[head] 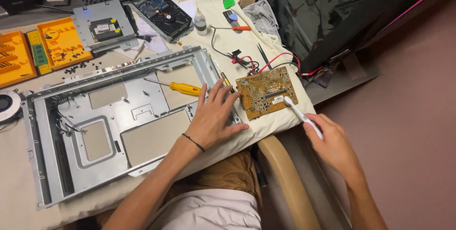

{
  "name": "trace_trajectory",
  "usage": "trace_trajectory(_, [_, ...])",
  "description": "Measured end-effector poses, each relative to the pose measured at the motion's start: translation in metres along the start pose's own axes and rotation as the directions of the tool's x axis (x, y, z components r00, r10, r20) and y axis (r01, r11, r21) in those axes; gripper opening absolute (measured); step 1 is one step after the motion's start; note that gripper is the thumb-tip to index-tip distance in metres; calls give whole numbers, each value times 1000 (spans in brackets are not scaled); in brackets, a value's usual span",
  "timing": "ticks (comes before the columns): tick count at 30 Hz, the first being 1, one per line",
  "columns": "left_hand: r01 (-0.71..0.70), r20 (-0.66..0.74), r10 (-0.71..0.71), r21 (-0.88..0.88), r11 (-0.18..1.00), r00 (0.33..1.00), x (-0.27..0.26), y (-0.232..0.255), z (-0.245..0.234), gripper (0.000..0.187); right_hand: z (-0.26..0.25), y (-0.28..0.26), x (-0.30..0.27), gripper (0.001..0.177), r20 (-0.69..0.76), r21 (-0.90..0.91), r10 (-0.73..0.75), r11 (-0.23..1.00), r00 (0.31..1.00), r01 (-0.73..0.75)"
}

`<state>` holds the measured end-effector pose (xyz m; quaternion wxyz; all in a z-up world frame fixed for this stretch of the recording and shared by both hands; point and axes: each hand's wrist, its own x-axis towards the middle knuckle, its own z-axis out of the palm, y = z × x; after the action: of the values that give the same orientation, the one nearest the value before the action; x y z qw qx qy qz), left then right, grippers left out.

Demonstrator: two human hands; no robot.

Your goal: The person cleans a circuit board using a white brush, scrubbing both sides of the board while holding it over a workbench. The person then places the circuit board into a metal chassis.

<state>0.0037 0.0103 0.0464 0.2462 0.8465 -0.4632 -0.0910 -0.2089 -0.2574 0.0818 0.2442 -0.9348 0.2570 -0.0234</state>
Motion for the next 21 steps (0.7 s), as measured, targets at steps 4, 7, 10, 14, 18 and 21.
trace_trajectory(4, [-133, -84, 154, 221, 966, 984, -6, 0, 29, 76, 36, -28, 8, 34, -66, 98, -182, 977, 981, 188])
trace_trajectory(7, [-206, -84, 250, 351, 913, 965, -8, 2, 30, 64, 63, -33, 25, 35, -143, 80, -345, 930, 928, 358])
trace_trajectory(10, [-241, -57, 282, 378, 894, 958, -8, -3, 35, 62, 79, -36, 45, 33, -203, -37, -431, 901, 879, 433])
trace_trajectory(14, [-222, -17, 240, 321, 921, 971, -6, -5, 34, 63, 95, -37, 62, 32, -240, -181, -460, 886, 855, 426])
trace_trajectory(18, [-212, -26, 230, 296, 931, 973, -6, -6, 40, 62, 109, -50, 55, 29, -224, -183, -474, 879, 851, 441])
trace_trajectory(21, [-207, -29, 225, 295, 933, 974, -7, -6, 38, 63, 92, -61, 52, 30, -193, -172, -445, 893, 875, 416])
